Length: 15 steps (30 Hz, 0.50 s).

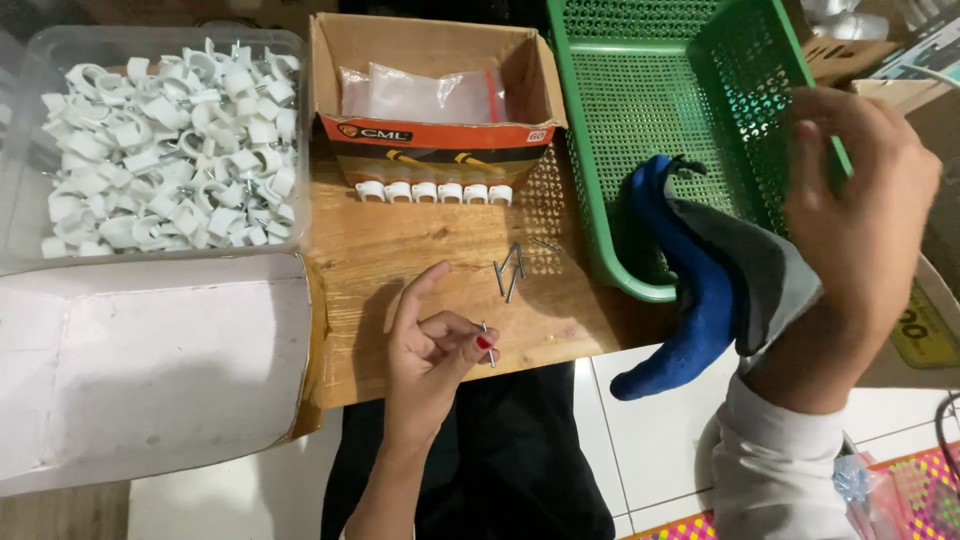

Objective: Manually assembling plastic cable clips by inserting metal nails into them one by one.

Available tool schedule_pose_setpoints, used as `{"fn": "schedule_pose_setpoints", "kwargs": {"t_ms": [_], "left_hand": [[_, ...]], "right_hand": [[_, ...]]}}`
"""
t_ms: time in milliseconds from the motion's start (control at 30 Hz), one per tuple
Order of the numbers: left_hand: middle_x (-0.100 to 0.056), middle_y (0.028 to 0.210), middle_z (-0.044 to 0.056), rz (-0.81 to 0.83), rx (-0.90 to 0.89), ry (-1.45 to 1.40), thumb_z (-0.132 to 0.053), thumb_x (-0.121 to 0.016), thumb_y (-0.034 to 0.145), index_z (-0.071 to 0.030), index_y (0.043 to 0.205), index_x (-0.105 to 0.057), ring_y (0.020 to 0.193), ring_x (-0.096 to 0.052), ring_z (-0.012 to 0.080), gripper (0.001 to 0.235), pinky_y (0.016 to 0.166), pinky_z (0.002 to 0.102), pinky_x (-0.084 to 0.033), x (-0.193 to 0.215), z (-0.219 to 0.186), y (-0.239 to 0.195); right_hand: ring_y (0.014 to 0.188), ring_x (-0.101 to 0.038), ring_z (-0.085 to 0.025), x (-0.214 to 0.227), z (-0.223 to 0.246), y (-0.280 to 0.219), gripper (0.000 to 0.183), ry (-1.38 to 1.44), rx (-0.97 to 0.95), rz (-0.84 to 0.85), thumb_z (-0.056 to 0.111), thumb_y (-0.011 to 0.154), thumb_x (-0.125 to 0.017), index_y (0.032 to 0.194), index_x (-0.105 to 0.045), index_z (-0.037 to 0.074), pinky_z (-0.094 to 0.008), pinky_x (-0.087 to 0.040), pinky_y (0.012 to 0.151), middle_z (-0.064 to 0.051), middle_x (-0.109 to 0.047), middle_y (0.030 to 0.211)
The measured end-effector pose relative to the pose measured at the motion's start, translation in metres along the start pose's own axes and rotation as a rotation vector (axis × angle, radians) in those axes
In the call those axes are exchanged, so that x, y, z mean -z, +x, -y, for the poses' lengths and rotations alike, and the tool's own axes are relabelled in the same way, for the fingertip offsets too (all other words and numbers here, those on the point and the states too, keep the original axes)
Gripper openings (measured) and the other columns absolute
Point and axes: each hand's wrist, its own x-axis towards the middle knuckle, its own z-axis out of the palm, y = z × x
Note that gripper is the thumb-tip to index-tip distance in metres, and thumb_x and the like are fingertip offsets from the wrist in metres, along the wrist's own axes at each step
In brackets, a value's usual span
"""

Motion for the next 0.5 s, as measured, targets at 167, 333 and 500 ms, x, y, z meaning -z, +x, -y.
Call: {"fn": "schedule_pose_setpoints", "kwargs": {"t_ms": [167,333,500], "left_hand": [[-0.074,0.081,0.009,-0.069,-0.029,-0.028,-0.006,-0.082,0.079,-0.003,0.149,-0.044,0.074,-0.070,0.0138,0.080,0.075,0.023,-0.054,-0.014,-0.009,-0.001],[-0.073,0.082,0.005,-0.088,-0.090,-0.120,-0.003,-0.080,0.082,-0.003,0.149,-0.043,0.082,-0.071,0.0131,0.077,0.083,0.024,-0.053,-0.029,-0.012,-0.002],[-0.074,0.081,0.010,-0.161,-0.151,-0.070,-0.016,-0.082,0.085,-0.004,0.147,-0.047,0.085,-0.071,0.0156,0.072,0.087,0.031,-0.058,-0.031,0.003,0.009]], "right_hand": [[0.087,-0.054,-0.032,0.029,0.103,-0.055,0.022,0.376,-0.159,-0.146,-0.019,0.090,-0.062,0.112,-0.066,-0.017,-0.040,-0.043,0.083,-0.027,-0.065,0.104],[0.062,-0.062,-0.012,-0.001,0.166,-0.064,0.034,0.594,-0.198,0.107,0.002,0.070,-0.086,0.102,-0.074,0.000,-0.022,-0.050,0.057,-0.009,-0.072,0.096],[0.066,-0.071,-0.025,-0.045,0.198,-0.040,0.017,0.827,-0.168,-0.065,-0.004,0.087,-0.077,0.103,-0.073,0.000,-0.031,-0.060,0.053,-0.011,-0.074,0.089]]}}
